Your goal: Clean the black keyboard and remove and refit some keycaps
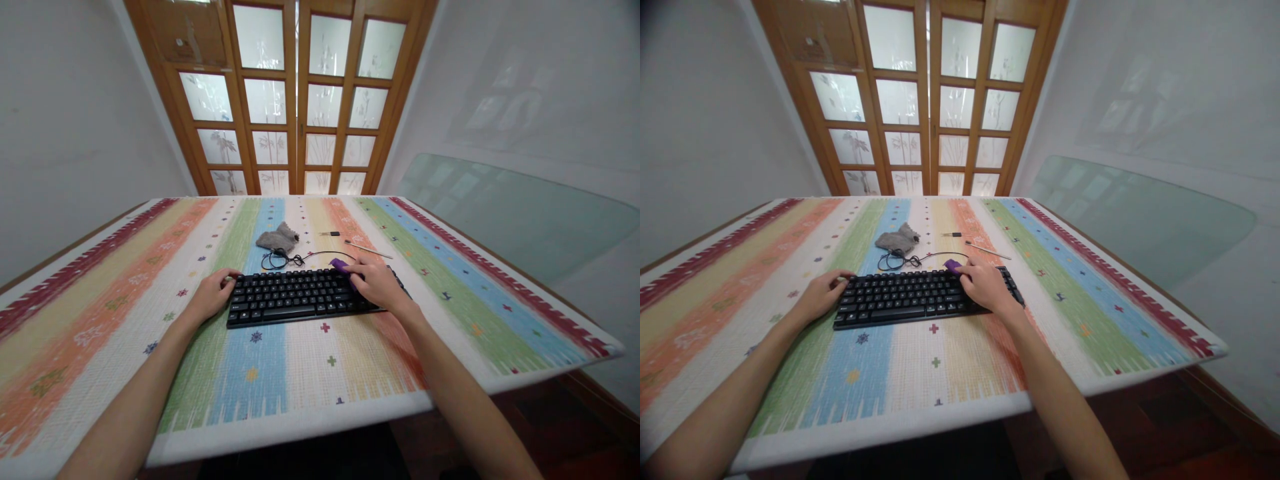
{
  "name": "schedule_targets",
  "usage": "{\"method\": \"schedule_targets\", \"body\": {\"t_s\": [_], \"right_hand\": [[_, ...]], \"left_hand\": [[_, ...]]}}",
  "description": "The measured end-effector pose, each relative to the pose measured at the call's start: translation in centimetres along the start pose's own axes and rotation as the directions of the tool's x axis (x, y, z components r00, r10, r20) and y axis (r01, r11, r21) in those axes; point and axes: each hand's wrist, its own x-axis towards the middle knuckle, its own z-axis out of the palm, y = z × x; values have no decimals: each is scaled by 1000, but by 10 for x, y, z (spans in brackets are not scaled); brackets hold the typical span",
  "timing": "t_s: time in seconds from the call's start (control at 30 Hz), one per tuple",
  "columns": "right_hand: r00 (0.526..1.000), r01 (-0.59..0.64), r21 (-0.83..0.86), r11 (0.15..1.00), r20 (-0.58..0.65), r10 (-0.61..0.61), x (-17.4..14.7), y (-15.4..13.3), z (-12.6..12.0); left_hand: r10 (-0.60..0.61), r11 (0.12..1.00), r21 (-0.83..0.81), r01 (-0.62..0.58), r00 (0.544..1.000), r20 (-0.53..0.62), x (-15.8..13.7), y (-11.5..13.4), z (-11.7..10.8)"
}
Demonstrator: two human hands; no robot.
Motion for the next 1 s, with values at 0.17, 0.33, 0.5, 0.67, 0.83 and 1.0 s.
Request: {"method": "schedule_targets", "body": {"t_s": [0.17, 0.33, 0.5, 0.67, 0.83, 1.0], "right_hand": [[978, 61, -47, 997, 203, -50, 0, 0, 2], [964, -7, -65, 998, 266, 24, 2, 6, -4], [974, -33, -31, 999, 222, 39, 2, 15, -6], [996, -93, 68, 993, 14, 92, 6, 25, -12], [1000, -21, 175, 984, 3, 20, 8, 30, -11], [957, 224, 142, 964, 156, -245, 6, 32, -1]], "left_hand": [[-13, 1000, 3, 13, 1000, 4, -1, 1, 0], [-13, 1000, 6, 13, 1000, 5, -1, 0, 0], [-19, 1000, 10, 18, 1000, 10, 0, 0, 0], [-5, 1000, 9, 5, 1000, 8, 0, 1, 0], [5, 1000, -1, -5, 1000, -2, -1, 2, -1], [3, 1000, 0, -3, 1000, -4, -1, 1, -1]]}}
